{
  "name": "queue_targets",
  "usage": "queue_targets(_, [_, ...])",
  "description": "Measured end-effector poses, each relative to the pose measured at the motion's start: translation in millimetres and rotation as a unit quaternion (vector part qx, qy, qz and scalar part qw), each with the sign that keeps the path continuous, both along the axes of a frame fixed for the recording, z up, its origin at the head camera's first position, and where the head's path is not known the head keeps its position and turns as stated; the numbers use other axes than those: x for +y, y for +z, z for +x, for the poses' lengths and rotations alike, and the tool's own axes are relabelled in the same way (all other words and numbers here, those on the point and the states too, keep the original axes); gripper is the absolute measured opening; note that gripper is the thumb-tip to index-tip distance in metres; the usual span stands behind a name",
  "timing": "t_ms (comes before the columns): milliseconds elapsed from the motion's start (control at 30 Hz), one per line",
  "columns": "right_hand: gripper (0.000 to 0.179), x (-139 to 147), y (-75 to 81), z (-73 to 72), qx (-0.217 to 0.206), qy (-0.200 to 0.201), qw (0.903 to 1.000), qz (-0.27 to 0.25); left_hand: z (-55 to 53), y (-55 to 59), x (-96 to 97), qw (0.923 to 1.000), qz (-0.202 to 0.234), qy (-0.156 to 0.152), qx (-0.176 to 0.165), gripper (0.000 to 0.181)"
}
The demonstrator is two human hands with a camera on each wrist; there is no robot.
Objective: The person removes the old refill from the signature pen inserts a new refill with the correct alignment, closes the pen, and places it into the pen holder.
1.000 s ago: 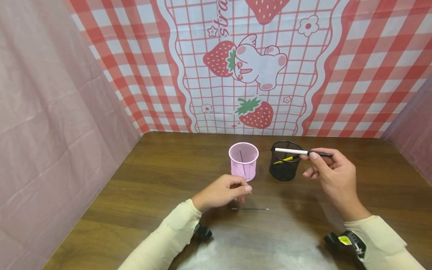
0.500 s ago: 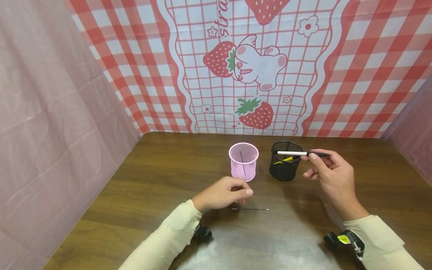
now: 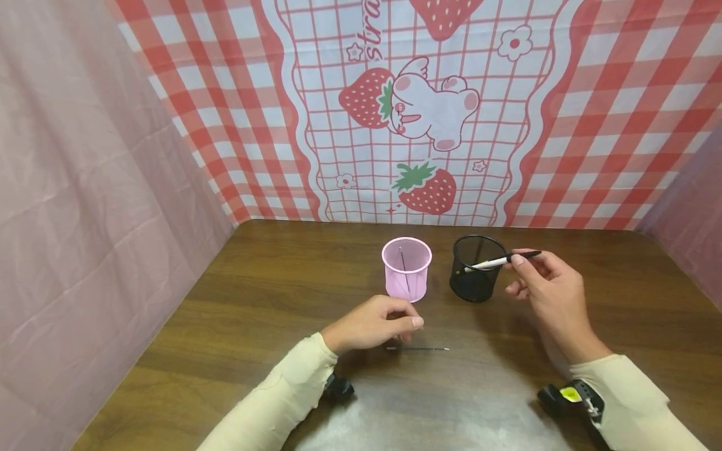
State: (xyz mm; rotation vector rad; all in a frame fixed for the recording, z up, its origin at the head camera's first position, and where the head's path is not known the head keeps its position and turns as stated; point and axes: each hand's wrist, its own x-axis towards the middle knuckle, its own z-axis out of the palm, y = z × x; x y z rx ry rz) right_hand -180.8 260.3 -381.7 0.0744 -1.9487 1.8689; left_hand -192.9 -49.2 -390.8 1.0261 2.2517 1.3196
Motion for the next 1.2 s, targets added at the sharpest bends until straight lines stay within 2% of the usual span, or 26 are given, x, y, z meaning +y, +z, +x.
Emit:
queue_targets(167, [0.028, -2.5, 2.3, -10.2, -0.021, -0.008, 0.9997, -0.009, -1.4, 1.5, -0.7, 1.0000, -0.003, 0.003, -0.001, 0.027])
queue_targets(233, [0.027, -4.0, 1.6, -11.6, -0.029, -0.009, 0.9992, -0.028, -1.7, 1.8, -0.4, 1.0000, -0.002, 0.002, -0.005, 0.028])
queue_targets(367, [0.022, -7.2, -1.1, -11.5, -0.043, -0.013, 0.9986, -0.029, -2.0, 0.2, -0.1, 1.0000, -0.005, 0.003, -0.004, 0.028])
queue_targets(633, [0.027, -12.8, -7.3, -8.8, -0.055, 0.015, 0.9983, 0.010, -1.0, -2.7, -1.0, 1.0000, -0.004, -0.003, -0.001, 0.028])
queue_targets(833, [0.033, -13.9, -8.9, -9.9, -0.047, 0.013, 0.9949, 0.089, -0.5, -2.6, -2.8, 1.0000, 0.000, -0.009, 0.001, 0.028])
queue_targets(933, [0.037, -13.0, -8.1, -10.8, -0.041, 0.015, 0.9932, 0.108, -0.7, -1.9, -3.3, 0.9999, 0.000, -0.011, 0.002, 0.027])
queue_targets(1200, [0.031, -3.0, -4.9, -6.1, -0.032, 0.008, 0.9968, 0.072, -7.5, 6.8, -5.5, 0.9998, -0.004, -0.001, 0.021, 0.027])
